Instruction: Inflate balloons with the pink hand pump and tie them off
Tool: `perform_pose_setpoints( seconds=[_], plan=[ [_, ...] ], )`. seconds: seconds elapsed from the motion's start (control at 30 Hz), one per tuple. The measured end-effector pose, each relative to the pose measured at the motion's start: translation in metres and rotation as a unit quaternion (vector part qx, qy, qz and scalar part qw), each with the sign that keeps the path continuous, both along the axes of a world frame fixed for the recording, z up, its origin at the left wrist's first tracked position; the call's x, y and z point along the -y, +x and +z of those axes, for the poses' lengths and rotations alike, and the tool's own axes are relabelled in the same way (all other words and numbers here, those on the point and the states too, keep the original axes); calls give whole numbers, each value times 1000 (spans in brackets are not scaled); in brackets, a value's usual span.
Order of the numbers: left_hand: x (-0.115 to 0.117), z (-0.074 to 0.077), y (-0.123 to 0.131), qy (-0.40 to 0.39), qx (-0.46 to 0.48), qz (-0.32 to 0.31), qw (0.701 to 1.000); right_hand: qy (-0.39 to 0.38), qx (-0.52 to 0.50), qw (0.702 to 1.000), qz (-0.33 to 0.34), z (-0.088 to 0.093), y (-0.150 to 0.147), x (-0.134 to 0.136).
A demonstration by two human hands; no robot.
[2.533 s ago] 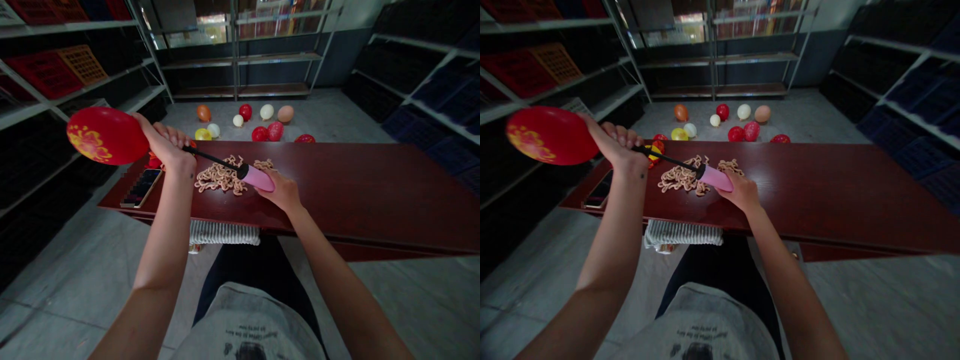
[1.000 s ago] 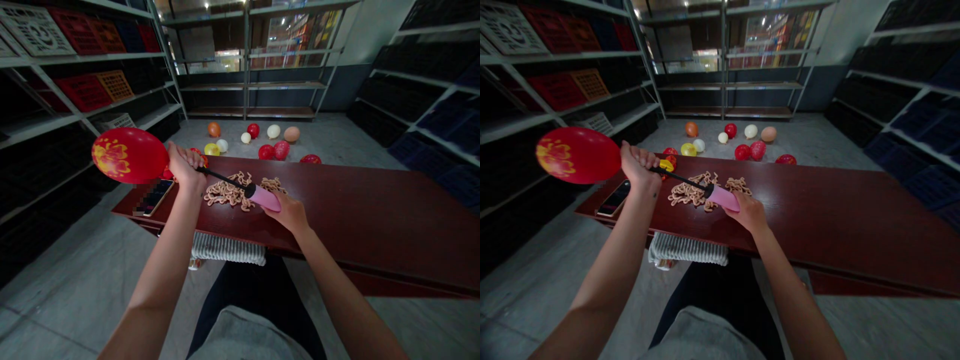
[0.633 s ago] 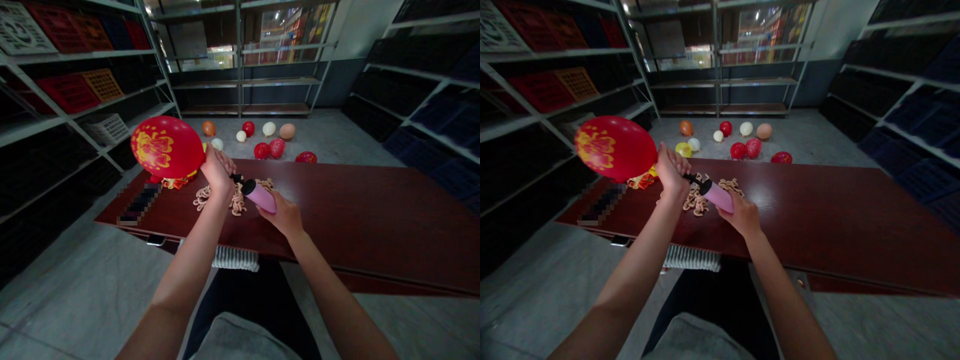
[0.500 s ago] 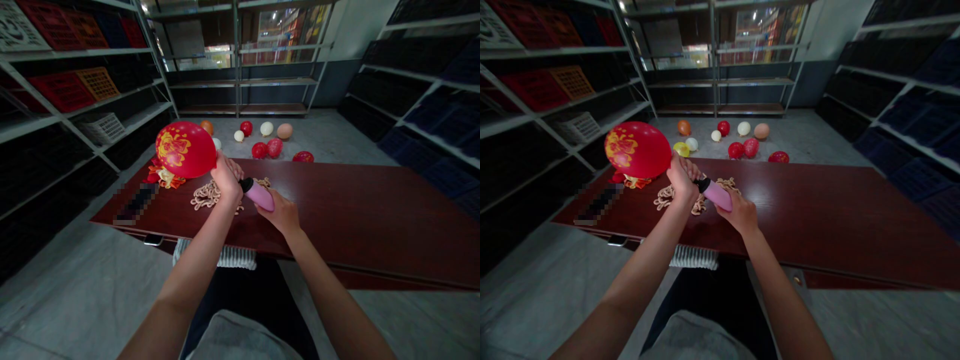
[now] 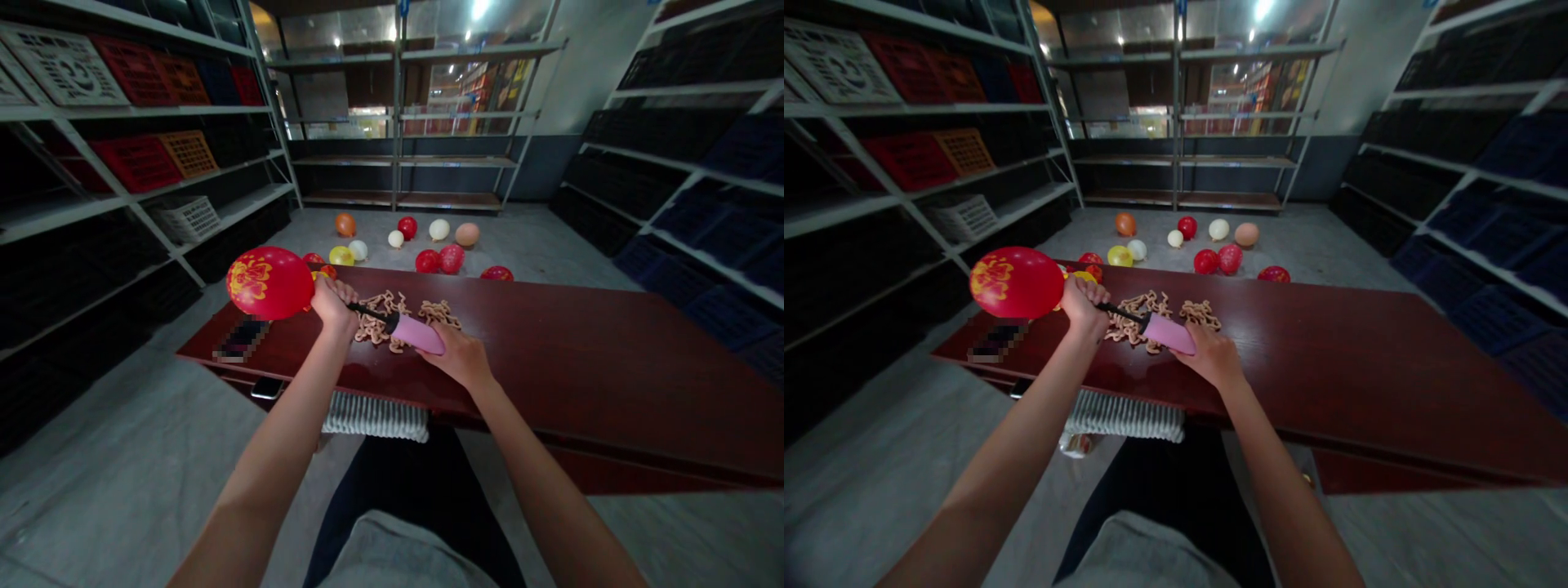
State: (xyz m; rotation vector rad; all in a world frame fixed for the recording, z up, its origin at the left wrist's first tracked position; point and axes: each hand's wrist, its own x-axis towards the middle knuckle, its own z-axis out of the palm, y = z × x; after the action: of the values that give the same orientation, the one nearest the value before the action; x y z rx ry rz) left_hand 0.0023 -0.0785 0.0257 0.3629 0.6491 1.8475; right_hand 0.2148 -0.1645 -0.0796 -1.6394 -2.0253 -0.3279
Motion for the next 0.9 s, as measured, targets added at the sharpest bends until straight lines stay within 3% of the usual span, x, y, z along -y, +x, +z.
perform_pose_setpoints(
  seconds=[0.2,0.37,0.53,0.7,0.8,0.9],
  plan=[
    [-5,9,-53,1,1,31,1000,-35,9,999,25,5,-2,1],
    [-4,33,-70,33,-8,31,999,-42,-6,998,39,5,-4,0],
    [5,59,-42,82,-38,39,995,-21,-45,999,17,-1,2,-2],
    [8,74,-2,119,-62,32,990,2,-77,997,-10,1,7,-4],
    [6,72,23,128,-80,19,988,2,-96,995,-8,2,9,-5],
    [5,58,53,132,-97,-4,986,1,-113,993,-18,2,9,-6]
  ],
)
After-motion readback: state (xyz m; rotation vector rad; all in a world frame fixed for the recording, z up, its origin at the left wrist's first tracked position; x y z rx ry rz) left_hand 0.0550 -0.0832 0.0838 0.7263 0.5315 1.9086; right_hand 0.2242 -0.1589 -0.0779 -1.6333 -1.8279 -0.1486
